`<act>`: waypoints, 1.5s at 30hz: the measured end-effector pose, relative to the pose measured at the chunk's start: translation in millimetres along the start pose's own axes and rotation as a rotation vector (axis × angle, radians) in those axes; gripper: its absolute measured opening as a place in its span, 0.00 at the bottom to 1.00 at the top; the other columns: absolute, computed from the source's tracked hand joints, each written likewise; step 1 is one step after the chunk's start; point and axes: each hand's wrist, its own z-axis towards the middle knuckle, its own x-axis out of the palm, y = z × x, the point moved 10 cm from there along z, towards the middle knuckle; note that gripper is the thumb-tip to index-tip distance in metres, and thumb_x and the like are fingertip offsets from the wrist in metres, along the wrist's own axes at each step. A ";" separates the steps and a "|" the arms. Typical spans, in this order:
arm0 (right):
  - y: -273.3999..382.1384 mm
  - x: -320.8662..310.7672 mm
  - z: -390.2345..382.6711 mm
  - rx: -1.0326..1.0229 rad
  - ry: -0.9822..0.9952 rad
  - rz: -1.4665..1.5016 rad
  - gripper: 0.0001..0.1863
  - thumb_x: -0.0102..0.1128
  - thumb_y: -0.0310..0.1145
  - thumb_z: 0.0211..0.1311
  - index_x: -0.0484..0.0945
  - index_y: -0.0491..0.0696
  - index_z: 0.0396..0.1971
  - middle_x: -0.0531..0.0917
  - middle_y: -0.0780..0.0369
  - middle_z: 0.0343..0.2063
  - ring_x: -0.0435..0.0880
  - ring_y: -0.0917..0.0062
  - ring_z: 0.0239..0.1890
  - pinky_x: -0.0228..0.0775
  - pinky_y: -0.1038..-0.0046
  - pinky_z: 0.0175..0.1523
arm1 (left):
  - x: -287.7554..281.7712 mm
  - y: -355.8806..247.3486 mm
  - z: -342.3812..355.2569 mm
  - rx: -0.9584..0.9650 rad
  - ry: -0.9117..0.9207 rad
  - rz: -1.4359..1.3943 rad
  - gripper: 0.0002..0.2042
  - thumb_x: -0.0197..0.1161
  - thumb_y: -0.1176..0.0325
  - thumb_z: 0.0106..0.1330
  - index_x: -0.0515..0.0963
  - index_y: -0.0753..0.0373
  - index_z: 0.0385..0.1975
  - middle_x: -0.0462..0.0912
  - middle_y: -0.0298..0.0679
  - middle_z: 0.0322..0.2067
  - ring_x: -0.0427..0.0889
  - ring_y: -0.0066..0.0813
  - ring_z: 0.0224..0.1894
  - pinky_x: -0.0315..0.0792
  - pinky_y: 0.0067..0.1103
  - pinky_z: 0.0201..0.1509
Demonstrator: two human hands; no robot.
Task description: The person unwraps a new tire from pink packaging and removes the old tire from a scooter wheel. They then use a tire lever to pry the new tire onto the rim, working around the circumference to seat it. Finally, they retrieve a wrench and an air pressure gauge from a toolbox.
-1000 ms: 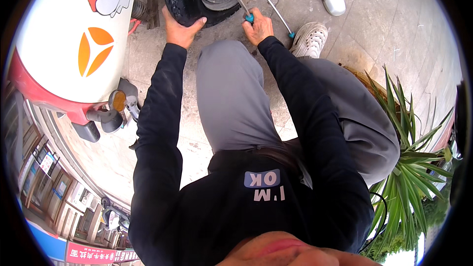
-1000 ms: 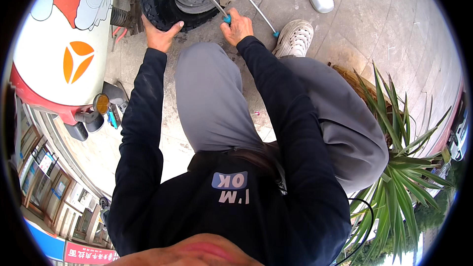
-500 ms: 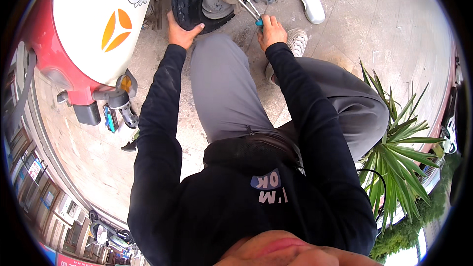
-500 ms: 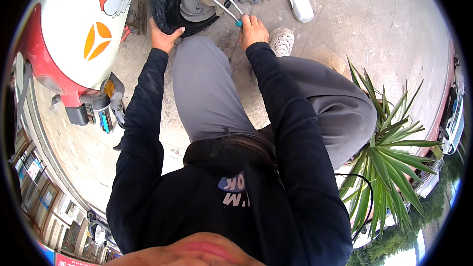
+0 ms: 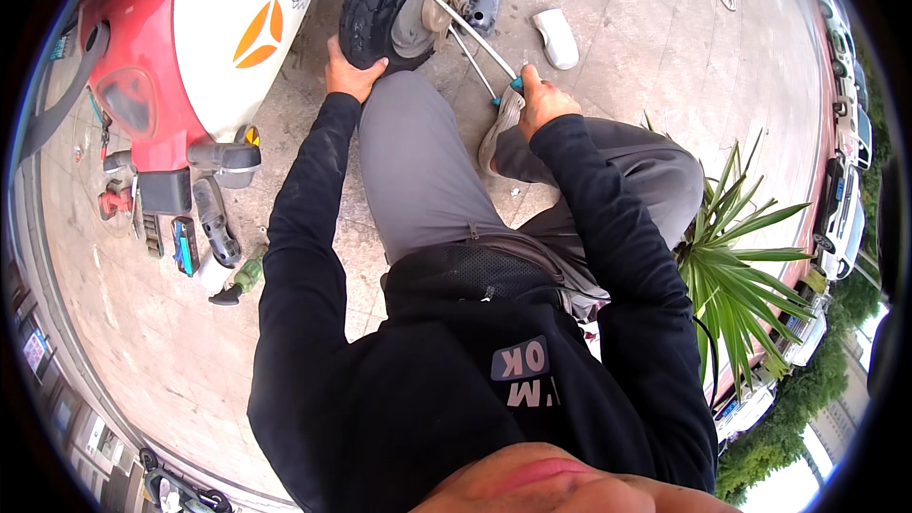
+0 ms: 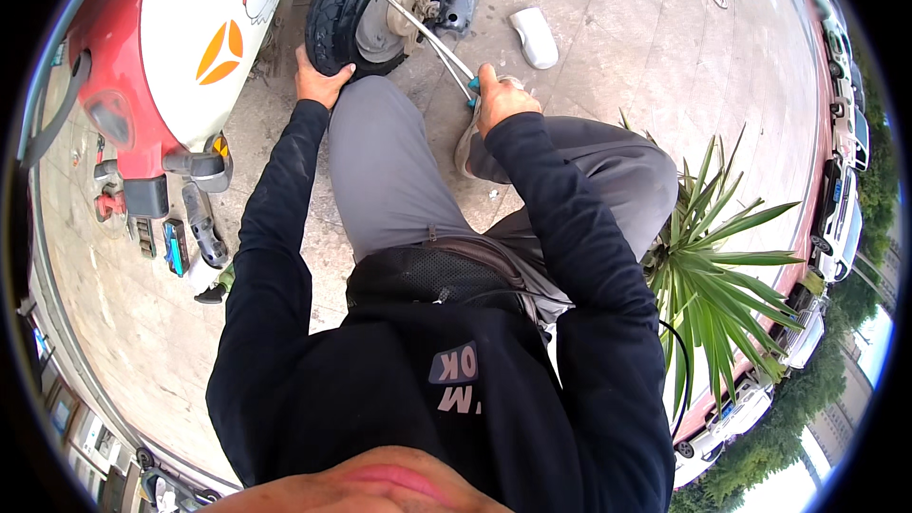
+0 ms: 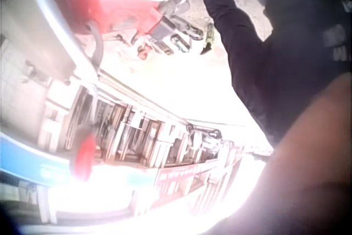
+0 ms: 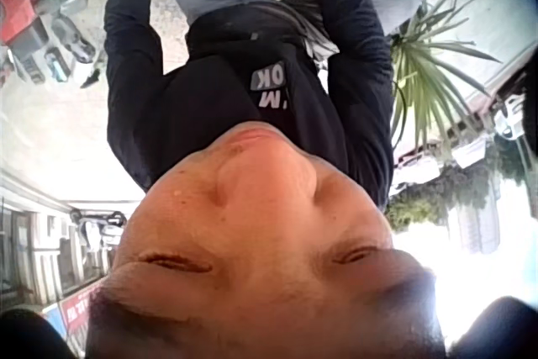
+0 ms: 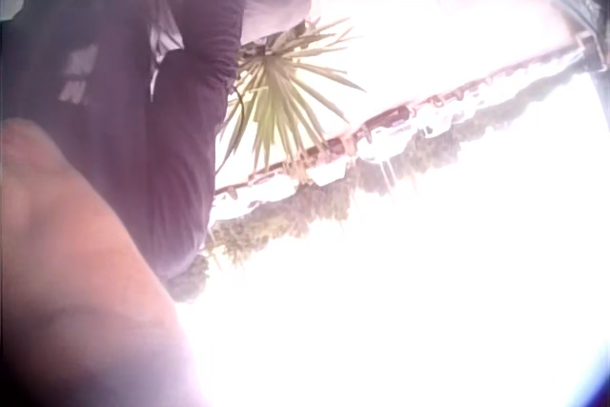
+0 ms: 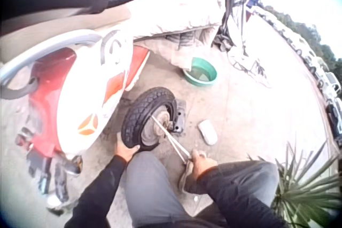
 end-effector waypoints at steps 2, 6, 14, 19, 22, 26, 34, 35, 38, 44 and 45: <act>0.8 -28.7 -6.9 -0.044 -0.011 -0.110 0.18 0.61 0.26 0.57 0.66 0.49 0.45 0.85 0.49 0.35 0.86 0.49 0.40 0.79 0.51 0.45 | -0.2 -2.4 -1.0 -0.006 -0.013 0.006 0.38 0.81 0.61 0.46 0.66 0.61 0.57 0.85 0.56 0.44 0.85 0.53 0.49 0.77 0.37 0.53; 22.4 -81.2 -16.1 -0.090 -0.016 -0.268 0.15 0.58 0.26 0.59 0.69 0.48 0.45 0.86 0.49 0.31 0.88 0.51 0.37 0.80 0.52 0.42 | -4.4 1.7 -2.7 -0.019 -0.054 0.028 0.37 0.81 0.60 0.45 0.67 0.61 0.54 0.85 0.57 0.43 0.85 0.55 0.48 0.78 0.39 0.52; 76.0 -160.9 -13.2 -0.191 0.009 -0.528 0.16 0.60 0.25 0.57 0.76 0.46 0.47 0.87 0.50 0.36 0.87 0.53 0.42 0.80 0.54 0.46 | -2.9 5.2 -2.2 -0.085 -0.060 0.084 0.36 0.81 0.57 0.45 0.67 0.62 0.52 0.85 0.57 0.40 0.85 0.57 0.46 0.78 0.40 0.51; 127.7 -185.0 23.8 -0.394 0.053 -0.775 0.14 0.58 0.25 0.59 0.84 0.47 0.45 0.87 0.52 0.40 0.88 0.56 0.44 0.81 0.56 0.47 | -14.6 19.2 -11.0 -0.115 -0.081 0.147 0.37 0.80 0.56 0.45 0.67 0.62 0.52 0.85 0.59 0.40 0.85 0.59 0.45 0.78 0.42 0.50; 140.5 -187.5 32.2 -0.369 0.027 -0.838 0.14 0.58 0.25 0.60 0.84 0.46 0.45 0.88 0.52 0.40 0.88 0.56 0.44 0.81 0.56 0.47 | -3.0 3.0 -10.8 -0.074 -0.114 0.148 0.37 0.80 0.55 0.45 0.67 0.62 0.52 0.85 0.59 0.40 0.85 0.60 0.45 0.78 0.42 0.50; 136.6 -183.0 38.5 -0.334 -0.025 -0.820 0.14 0.57 0.25 0.60 0.85 0.46 0.44 0.88 0.52 0.41 0.88 0.57 0.44 0.81 0.57 0.48 | 0.0 1.5 -5.5 -0.116 0.023 0.065 0.44 0.83 0.54 0.45 0.65 0.67 0.59 0.82 0.59 0.50 0.82 0.55 0.53 0.75 0.37 0.59; 150.2 -188.2 -22.3 -0.339 0.066 -0.655 0.13 0.56 0.27 0.63 0.85 0.45 0.44 0.88 0.53 0.42 0.89 0.61 0.46 0.81 0.57 0.49 | -19.5 -102.1 81.4 0.092 0.162 0.252 0.45 0.79 0.56 0.44 0.68 0.67 0.64 0.82 0.55 0.53 0.81 0.49 0.56 0.73 0.33 0.62; 149.4 -186.0 -24.0 -0.329 0.087 -0.655 0.14 0.56 0.29 0.63 0.85 0.45 0.44 0.88 0.54 0.42 0.89 0.61 0.45 0.81 0.56 0.50 | -14.1 -96.7 90.7 0.071 0.194 0.250 0.44 0.79 0.56 0.43 0.69 0.67 0.63 0.82 0.55 0.52 0.82 0.50 0.56 0.74 0.33 0.62; 139.5 -175.2 -15.9 -0.331 0.005 -0.678 0.13 0.56 0.28 0.63 0.86 0.45 0.44 0.88 0.54 0.42 0.89 0.61 0.45 0.81 0.57 0.50 | 0.8 -89.6 100.1 0.027 0.268 0.234 0.42 0.78 0.58 0.41 0.71 0.69 0.60 0.83 0.55 0.51 0.83 0.48 0.54 0.74 0.31 0.60; 142.2 -170.5 2.0 -0.389 -0.037 -0.737 0.13 0.58 0.28 0.60 0.84 0.44 0.43 0.89 0.55 0.40 0.90 0.61 0.43 0.82 0.58 0.45 | -4.2 -77.2 96.0 0.021 0.197 0.227 0.37 0.77 0.62 0.41 0.75 0.72 0.54 0.84 0.53 0.46 0.84 0.44 0.50 0.75 0.30 0.58; 141.3 -168.9 7.8 -0.381 -0.043 -0.738 0.13 0.58 0.28 0.60 0.84 0.44 0.43 0.89 0.55 0.39 0.90 0.61 0.42 0.82 0.58 0.45 | -5.8 -77.6 96.0 0.031 0.187 0.225 0.36 0.77 0.62 0.41 0.76 0.72 0.53 0.85 0.53 0.46 0.84 0.45 0.50 0.75 0.30 0.58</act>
